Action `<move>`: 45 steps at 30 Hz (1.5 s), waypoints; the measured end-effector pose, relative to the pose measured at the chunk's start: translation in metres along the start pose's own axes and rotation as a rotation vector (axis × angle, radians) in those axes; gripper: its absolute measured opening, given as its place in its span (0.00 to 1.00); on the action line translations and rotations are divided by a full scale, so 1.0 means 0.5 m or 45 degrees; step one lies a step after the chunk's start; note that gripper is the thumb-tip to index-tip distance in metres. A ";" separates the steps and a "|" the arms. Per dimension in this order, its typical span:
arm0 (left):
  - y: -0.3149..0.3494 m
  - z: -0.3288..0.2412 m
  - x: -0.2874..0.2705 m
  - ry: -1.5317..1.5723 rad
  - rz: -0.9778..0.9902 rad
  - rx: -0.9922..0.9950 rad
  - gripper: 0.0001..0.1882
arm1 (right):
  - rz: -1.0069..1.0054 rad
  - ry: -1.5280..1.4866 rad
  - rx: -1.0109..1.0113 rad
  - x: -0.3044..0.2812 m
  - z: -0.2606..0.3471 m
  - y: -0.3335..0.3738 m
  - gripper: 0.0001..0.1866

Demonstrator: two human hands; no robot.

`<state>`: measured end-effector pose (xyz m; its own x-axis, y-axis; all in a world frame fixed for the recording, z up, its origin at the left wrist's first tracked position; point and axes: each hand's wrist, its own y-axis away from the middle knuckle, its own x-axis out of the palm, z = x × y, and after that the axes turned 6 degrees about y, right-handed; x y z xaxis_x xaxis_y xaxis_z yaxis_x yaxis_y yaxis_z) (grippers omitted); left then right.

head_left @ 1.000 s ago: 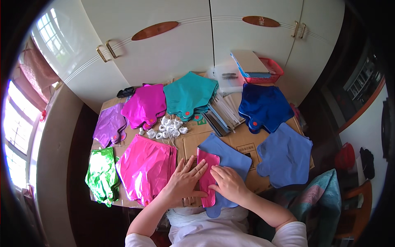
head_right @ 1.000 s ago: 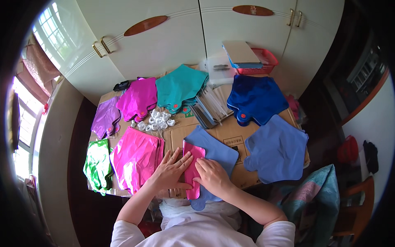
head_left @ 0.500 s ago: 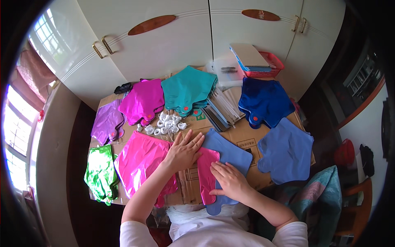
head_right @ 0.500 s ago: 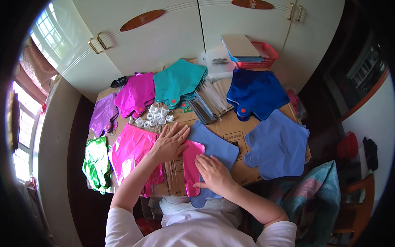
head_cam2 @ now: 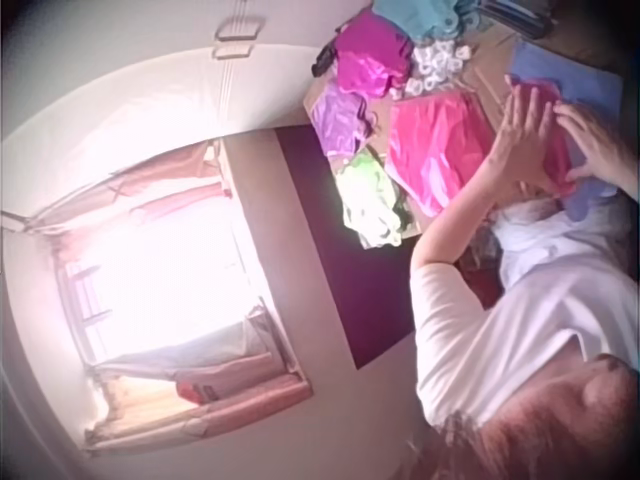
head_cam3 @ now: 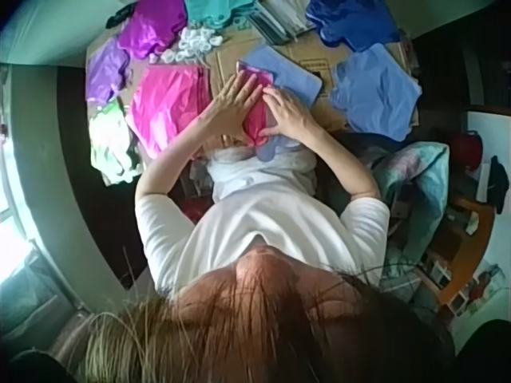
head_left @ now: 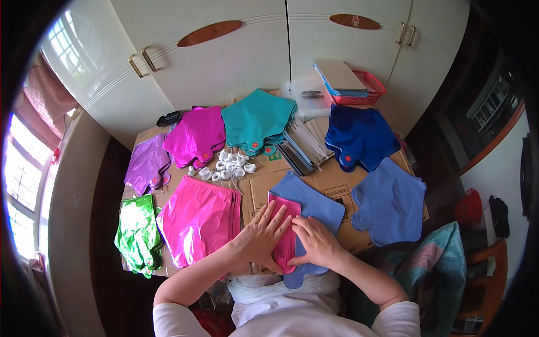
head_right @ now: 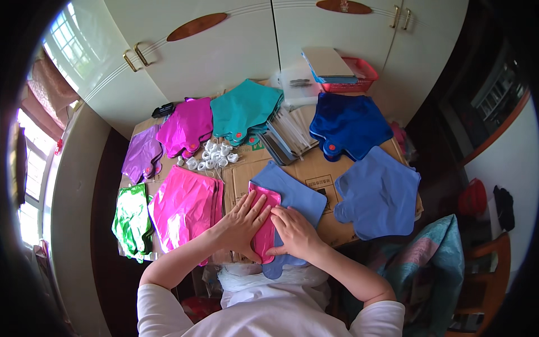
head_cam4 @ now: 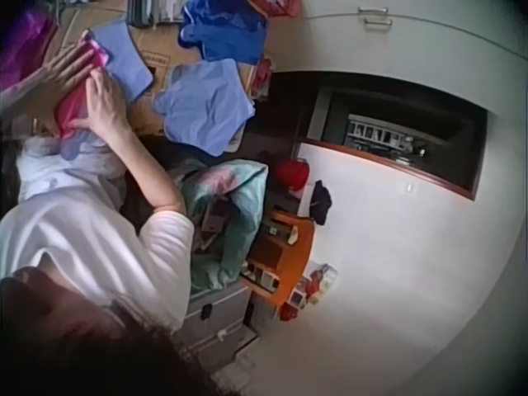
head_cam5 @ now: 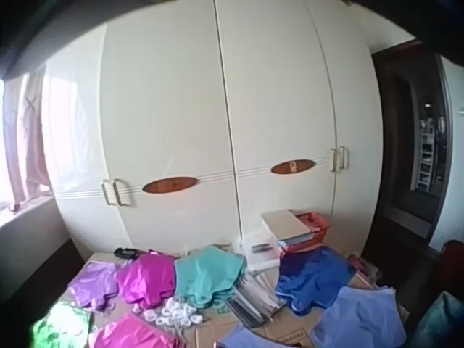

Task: Folding and placing colored plastic sheets into clear packaging sleeves.

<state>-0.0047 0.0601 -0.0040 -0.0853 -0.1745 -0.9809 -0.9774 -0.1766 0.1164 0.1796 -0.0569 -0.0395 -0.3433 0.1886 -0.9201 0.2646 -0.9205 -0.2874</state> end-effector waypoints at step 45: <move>0.012 -0.002 0.033 -0.031 -0.326 -0.153 0.56 | -0.313 -0.163 0.781 -0.041 -0.115 -0.107 0.23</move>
<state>-0.0118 0.0552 -0.0193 0.1555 -0.0867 -0.9840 -0.9379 -0.3257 -0.1195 0.2244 0.0083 -0.0206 -0.4421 0.4100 -0.7978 -0.3819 -0.8908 -0.2462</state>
